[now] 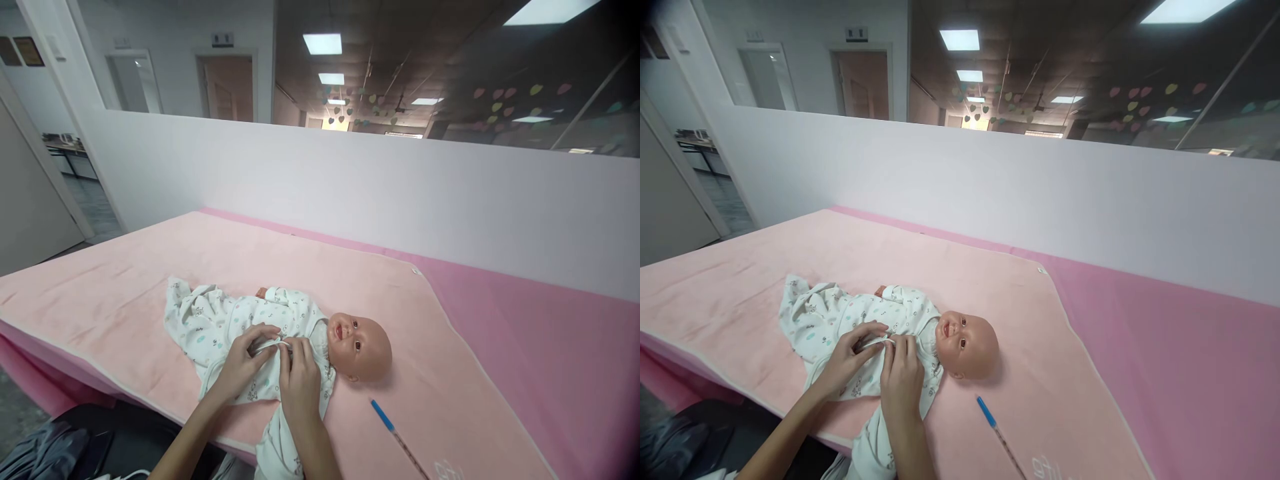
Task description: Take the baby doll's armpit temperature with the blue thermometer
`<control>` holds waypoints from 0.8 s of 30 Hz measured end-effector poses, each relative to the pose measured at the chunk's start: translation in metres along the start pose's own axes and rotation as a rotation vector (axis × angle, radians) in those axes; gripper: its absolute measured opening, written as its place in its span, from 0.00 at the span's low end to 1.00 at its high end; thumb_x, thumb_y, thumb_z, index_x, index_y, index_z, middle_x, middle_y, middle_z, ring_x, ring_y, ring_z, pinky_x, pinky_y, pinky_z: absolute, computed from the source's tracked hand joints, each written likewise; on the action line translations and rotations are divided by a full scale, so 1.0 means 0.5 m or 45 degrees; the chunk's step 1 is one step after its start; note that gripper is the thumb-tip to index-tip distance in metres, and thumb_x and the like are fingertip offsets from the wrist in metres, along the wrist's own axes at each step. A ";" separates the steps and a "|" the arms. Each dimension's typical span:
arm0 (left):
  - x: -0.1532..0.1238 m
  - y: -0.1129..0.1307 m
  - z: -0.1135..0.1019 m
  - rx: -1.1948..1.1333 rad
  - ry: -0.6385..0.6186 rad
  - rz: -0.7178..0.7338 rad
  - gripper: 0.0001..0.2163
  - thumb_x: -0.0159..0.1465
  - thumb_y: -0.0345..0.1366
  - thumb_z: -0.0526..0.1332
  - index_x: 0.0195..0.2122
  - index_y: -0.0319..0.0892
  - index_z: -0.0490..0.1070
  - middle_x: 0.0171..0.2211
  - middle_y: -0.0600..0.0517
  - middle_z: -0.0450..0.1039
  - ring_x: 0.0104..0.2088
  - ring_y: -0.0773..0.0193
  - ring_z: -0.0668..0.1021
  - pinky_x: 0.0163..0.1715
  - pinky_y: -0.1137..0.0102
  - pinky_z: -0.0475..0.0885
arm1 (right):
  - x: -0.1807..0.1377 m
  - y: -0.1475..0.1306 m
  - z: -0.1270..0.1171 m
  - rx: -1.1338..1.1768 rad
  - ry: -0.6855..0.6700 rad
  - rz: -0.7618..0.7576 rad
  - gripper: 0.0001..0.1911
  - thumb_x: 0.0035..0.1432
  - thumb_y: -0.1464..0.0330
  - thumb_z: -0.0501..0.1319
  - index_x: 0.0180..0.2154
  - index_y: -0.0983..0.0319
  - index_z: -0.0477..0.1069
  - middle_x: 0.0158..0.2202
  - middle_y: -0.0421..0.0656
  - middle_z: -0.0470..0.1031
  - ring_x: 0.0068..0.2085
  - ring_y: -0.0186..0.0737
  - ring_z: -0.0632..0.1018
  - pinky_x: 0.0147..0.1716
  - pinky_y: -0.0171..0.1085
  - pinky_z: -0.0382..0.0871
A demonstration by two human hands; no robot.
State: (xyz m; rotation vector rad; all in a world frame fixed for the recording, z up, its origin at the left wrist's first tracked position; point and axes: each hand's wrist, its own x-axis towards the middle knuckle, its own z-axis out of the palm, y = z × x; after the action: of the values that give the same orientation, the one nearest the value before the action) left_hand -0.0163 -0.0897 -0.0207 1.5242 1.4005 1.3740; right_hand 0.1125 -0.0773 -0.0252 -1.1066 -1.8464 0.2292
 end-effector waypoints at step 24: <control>0.007 0.040 -0.038 0.151 -0.251 0.053 0.12 0.64 0.41 0.50 0.36 0.43 0.69 0.36 0.50 0.67 0.37 0.64 0.70 0.37 0.70 0.67 | -0.003 -0.002 -0.001 0.023 0.038 0.053 0.12 0.63 0.65 0.49 0.35 0.61 0.69 0.30 0.42 0.72 0.30 0.34 0.74 0.28 0.31 0.65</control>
State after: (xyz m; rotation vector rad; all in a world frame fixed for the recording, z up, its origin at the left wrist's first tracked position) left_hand -0.0291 -0.0944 0.0035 1.7239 1.3539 1.1464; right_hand 0.1126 -0.0792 -0.0252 -1.1309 -1.7929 0.2516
